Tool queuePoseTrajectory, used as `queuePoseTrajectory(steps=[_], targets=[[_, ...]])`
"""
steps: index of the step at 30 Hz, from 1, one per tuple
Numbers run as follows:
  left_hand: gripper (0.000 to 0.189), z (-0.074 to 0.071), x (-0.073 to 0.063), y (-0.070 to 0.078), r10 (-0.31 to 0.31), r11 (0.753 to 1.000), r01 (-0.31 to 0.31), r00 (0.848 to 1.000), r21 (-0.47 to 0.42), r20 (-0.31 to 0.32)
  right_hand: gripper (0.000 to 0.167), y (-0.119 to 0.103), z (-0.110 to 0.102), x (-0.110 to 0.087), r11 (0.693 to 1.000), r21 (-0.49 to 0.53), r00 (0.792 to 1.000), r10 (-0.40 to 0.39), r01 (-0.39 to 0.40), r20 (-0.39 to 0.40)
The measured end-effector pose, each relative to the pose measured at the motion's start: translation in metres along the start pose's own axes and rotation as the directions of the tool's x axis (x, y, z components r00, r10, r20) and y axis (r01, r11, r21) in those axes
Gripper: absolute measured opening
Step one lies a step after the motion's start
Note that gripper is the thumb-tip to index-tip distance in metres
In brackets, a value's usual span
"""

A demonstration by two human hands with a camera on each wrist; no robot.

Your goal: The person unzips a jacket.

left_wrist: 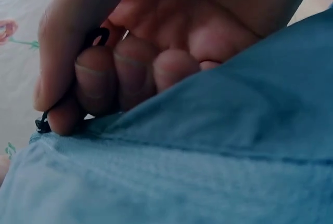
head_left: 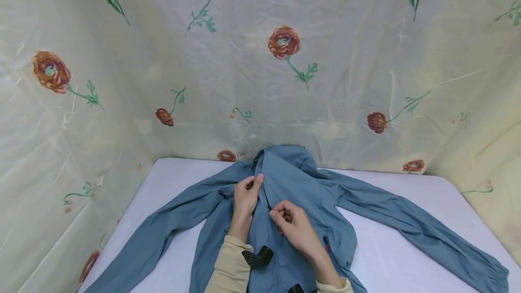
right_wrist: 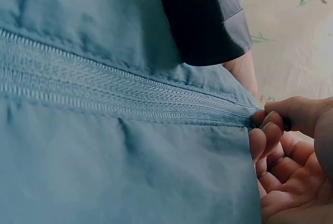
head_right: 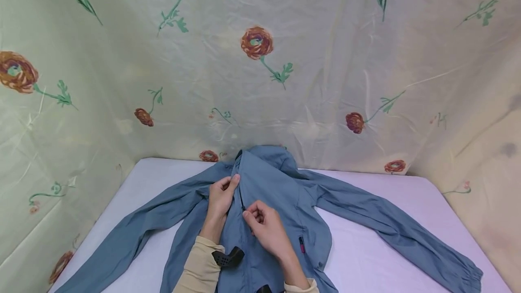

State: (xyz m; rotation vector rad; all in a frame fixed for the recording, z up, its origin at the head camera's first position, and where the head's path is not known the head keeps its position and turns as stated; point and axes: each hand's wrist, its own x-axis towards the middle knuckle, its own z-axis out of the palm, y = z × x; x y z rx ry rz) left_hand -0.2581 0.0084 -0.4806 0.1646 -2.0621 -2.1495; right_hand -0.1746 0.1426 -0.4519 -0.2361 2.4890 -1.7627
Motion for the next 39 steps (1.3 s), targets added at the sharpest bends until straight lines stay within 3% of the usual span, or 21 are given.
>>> queuePoseTrajectory(steps=[6,9,12,15,18,22,26,27,29,35,39], targets=[[0.034,-0.001,0.002,-0.001,0.013,0.999,-0.011,0.998,0.032,-0.061,0.018,-0.001,-0.001,-0.002,0.999,-0.027,0.997,-0.036,0.038,0.062],[0.036,-0.004,0.002,0.001,-0.011,0.998,0.011,1.0,0.069,0.005,0.017,-0.002,-0.003,-0.002,0.999,-0.014,0.998,-0.029,0.03,0.059],[0.05,-0.01,0.001,0.007,-0.08,0.991,0.067,0.989,0.112,0.122,0.015,-0.003,-0.004,-0.001,1.0,0.026,1.0,0.005,-0.005,-0.011],[0.068,-0.016,0.0,0.012,-0.178,0.976,0.144,0.96,0.162,0.218,0.011,-0.001,-0.004,0.001,0.998,0.058,0.996,0.03,-0.025,-0.087],[0.071,-0.022,-0.001,0.014,-0.239,0.961,0.176,0.916,0.213,0.322,0.01,0.002,-0.003,0.001,0.998,0.062,0.993,0.03,-0.023,-0.114],[0.065,-0.025,-0.001,0.013,-0.222,0.964,0.119,0.851,0.236,0.476,0.011,0.003,-0.002,0.0,0.998,0.064,0.991,0.03,-0.022,-0.129],[0.06,-0.026,-0.004,0.018,-0.215,0.96,0.077,0.818,0.268,0.534,0.012,0.002,-0.001,-0.002,0.997,0.075,0.99,0.031,-0.021,-0.135],[0.06,-0.026,-0.005,0.019,-0.212,0.959,0.068,0.817,0.276,0.536,0.013,0.001,-0.001,-0.002,0.997,0.076,0.99,0.026,-0.016,-0.136],[0.056,-0.024,-0.006,0.022,-0.186,0.962,0.046,0.83,0.268,0.526,0.013,0.0,-0.001,-0.002,0.997,0.075,0.99,0.011,0.0,-0.142],[0.046,-0.01,-0.008,0.019,-0.081,0.988,0.012,0.89,0.154,0.449,0.015,0.001,0.004,-0.002,0.996,0.089,0.982,0.002,0.015,-0.187],[0.045,-0.004,-0.009,0.011,-0.004,0.992,-0.051,0.902,0.116,0.431,0.015,0.006,0.006,-0.005,0.991,0.133,0.974,0.047,-0.018,-0.222]])
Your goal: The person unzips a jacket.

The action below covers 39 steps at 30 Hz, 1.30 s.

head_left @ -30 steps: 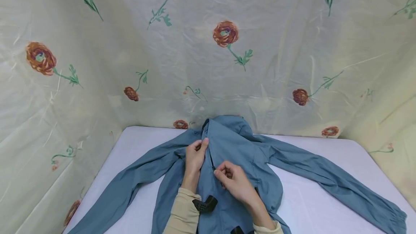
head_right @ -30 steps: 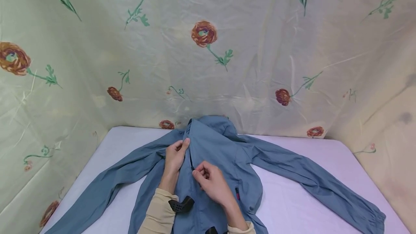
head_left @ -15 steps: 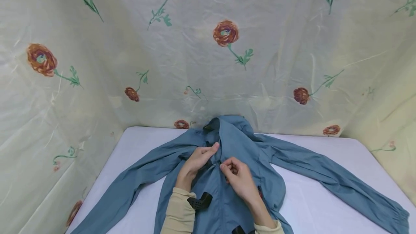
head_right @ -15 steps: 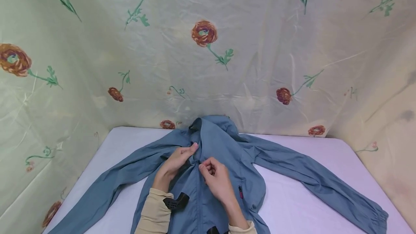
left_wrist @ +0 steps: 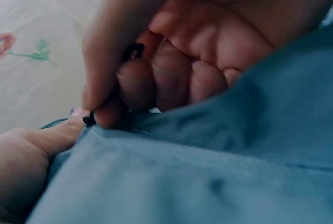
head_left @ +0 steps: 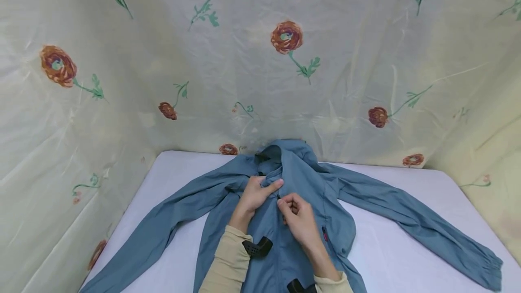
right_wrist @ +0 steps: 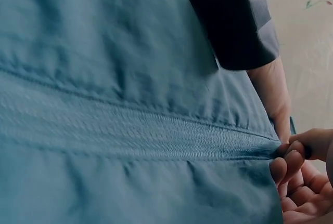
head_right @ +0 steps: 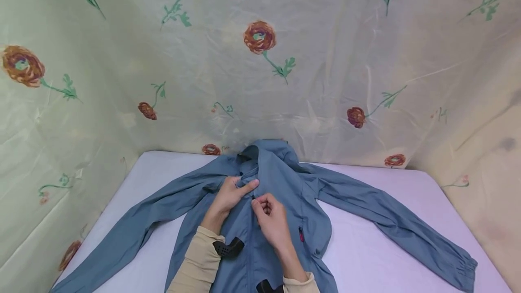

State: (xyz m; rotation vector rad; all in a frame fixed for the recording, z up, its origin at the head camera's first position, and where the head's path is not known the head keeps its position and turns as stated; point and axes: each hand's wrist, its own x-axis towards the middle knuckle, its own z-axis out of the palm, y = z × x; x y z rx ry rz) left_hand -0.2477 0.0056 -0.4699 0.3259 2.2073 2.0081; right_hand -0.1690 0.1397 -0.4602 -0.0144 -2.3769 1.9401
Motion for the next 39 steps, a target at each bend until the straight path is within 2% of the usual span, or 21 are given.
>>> queuePoseTrajectory(steps=[5,9,16,22,24,30,33,35,37,39], targets=[[0.049,0.005,0.006,-0.003,0.128,0.991,-0.128,0.992,0.034,-0.013,0.016,0.003,-0.002,-0.002,0.998,0.044,0.998,0.044,-0.042,-0.045],[0.05,0.006,0.007,-0.003,0.179,0.983,-0.177,0.982,0.044,-0.053,0.016,0.001,-0.002,-0.005,0.997,0.054,0.998,0.051,-0.048,-0.045],[0.049,0.003,0.005,-0.003,0.171,0.984,-0.162,0.976,0.072,-0.134,0.016,-0.001,0.003,-0.014,0.996,0.045,0.997,0.073,-0.073,-0.004],[0.046,0.0,-0.007,0.017,0.163,0.986,-0.156,0.978,0.063,-0.128,0.016,-0.002,0.004,-0.02,0.994,0.064,0.996,0.09,-0.09,0.009],[0.046,0.0,-0.009,0.019,0.165,0.986,-0.158,0.978,0.059,-0.129,0.016,-0.004,0.004,-0.021,0.992,0.069,0.995,0.1,-0.101,0.011],[0.048,0.001,0.0,0.0,0.143,0.989,-0.137,0.977,0.051,-0.156,0.013,-0.011,0.002,-0.025,0.99,0.067,0.992,0.124,-0.125,0.027],[0.05,0.001,0.001,-0.004,0.143,0.989,-0.138,0.978,0.044,-0.153,0.014,-0.008,0.002,-0.028,0.99,0.059,0.992,0.127,-0.128,0.021],[0.05,0.001,0.001,-0.005,0.144,0.989,-0.139,0.978,0.041,-0.151,0.016,-0.003,0.003,-0.03,0.989,0.058,0.991,0.134,-0.135,0.016],[0.049,0.0,-0.005,0.004,0.137,0.99,-0.131,0.98,0.049,-0.145,0.015,-0.004,0.003,-0.033,0.988,0.054,0.99,0.143,-0.144,0.017],[0.048,0.0,-0.006,0.004,0.133,0.991,-0.127,0.981,0.05,-0.139,0.015,-0.003,0.003,-0.035,0.987,0.056,0.989,0.149,-0.149,0.013]])
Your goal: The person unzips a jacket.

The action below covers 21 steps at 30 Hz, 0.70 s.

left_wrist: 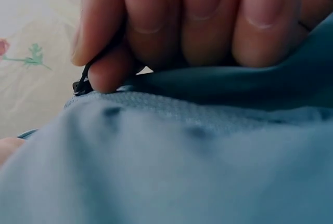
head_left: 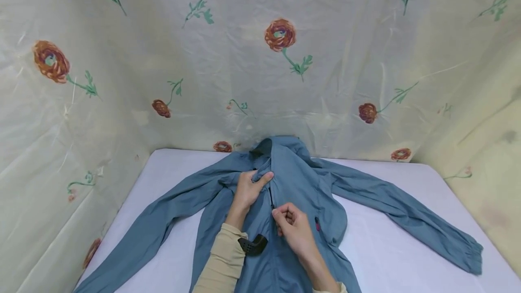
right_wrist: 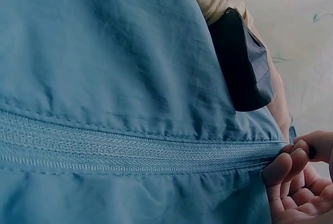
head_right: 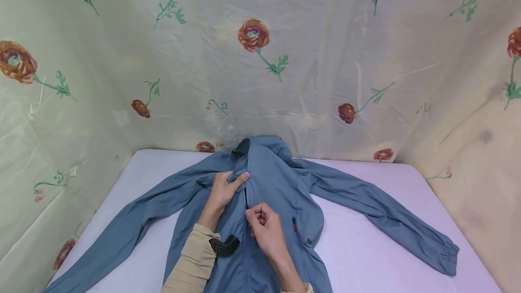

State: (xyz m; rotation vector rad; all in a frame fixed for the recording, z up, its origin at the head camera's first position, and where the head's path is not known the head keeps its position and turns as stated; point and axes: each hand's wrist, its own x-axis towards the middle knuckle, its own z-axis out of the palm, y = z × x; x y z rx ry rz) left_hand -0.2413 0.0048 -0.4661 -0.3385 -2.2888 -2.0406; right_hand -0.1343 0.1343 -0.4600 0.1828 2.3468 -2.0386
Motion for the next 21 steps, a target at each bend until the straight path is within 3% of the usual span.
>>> queuePoseTrajectory(steps=[3,5,13,18,21], targets=[[0.049,-0.001,0.0,0.0,-0.009,1.0,0.009,1.0,0.004,0.005,0.015,0.0,0.001,-0.002,1.0,0.001,1.0,-0.001,0.001,-0.002],[0.051,0.001,0.003,-0.011,-0.007,1.0,0.007,1.0,0.001,0.0,0.016,0.004,0.001,-0.003,1.0,0.006,1.0,-0.005,0.005,-0.008],[0.052,0.001,0.003,-0.013,0.003,1.0,-0.003,1.0,-0.001,-0.015,0.018,0.005,-0.001,-0.007,1.0,0.012,1.0,0.004,-0.004,-0.006],[0.051,0.001,0.003,-0.009,-0.007,1.0,0.007,0.999,-0.004,-0.043,0.015,0.004,0.0,-0.009,1.0,0.009,1.0,-0.003,0.003,0.015],[0.051,-0.001,0.0,0.002,-0.019,1.0,0.019,0.999,0.003,-0.05,0.013,0.004,0.002,-0.01,1.0,0.007,1.0,-0.003,0.003,0.025]])
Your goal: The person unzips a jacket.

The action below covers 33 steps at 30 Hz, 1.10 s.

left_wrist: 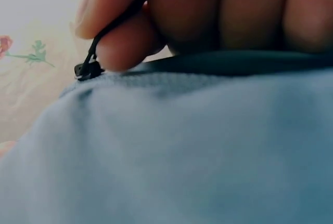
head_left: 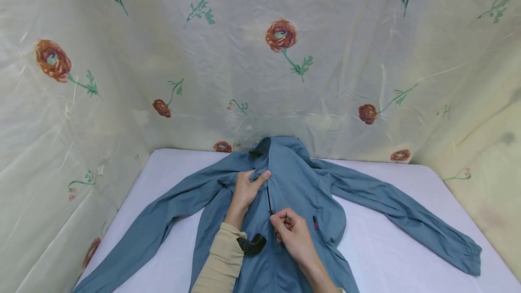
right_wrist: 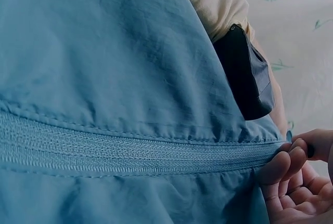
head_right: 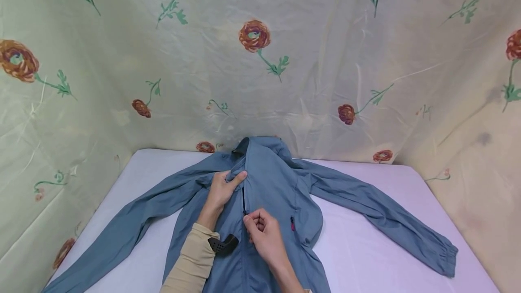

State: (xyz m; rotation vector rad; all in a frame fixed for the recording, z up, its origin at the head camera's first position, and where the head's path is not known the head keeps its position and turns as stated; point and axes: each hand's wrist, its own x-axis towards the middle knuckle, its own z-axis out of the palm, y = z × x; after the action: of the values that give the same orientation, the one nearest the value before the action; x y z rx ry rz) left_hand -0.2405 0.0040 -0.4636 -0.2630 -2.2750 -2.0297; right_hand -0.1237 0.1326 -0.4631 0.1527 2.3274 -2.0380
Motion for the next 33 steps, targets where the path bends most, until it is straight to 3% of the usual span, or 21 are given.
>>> queuePoseTrajectory(steps=[5,8,17,22,27,33], targets=[[0.05,-0.007,-0.008,0.02,-0.029,1.0,0.029,0.999,0.006,0.018,0.012,0.001,0.003,-0.002,1.0,-0.001,1.0,0.014,-0.014,0.014],[0.05,-0.009,-0.008,0.02,-0.036,0.999,0.036,0.999,0.012,0.015,0.012,0.002,0.004,-0.002,1.0,0.001,1.0,0.016,-0.016,0.026],[0.05,-0.007,0.012,-0.014,0.01,1.0,-0.009,1.0,0.029,-0.007,0.016,0.002,0.006,0.001,1.0,-0.004,0.999,0.015,-0.015,0.035],[0.051,-0.013,0.018,-0.015,-0.003,0.999,0.003,1.0,0.035,0.002,0.014,0.003,0.006,0.001,1.0,-0.005,0.998,0.016,-0.016,0.062],[0.053,-0.019,0.03,-0.011,0.023,0.996,-0.024,1.0,0.082,0.005,0.015,0.004,0.004,0.002,0.999,-0.01,0.997,-0.031,0.032,0.069],[0.051,-0.024,0.043,-0.011,0.01,0.995,-0.012,1.0,0.1,0.025,0.014,0.004,0.001,0.003,0.999,0.001,0.997,-0.054,0.054,0.059]])
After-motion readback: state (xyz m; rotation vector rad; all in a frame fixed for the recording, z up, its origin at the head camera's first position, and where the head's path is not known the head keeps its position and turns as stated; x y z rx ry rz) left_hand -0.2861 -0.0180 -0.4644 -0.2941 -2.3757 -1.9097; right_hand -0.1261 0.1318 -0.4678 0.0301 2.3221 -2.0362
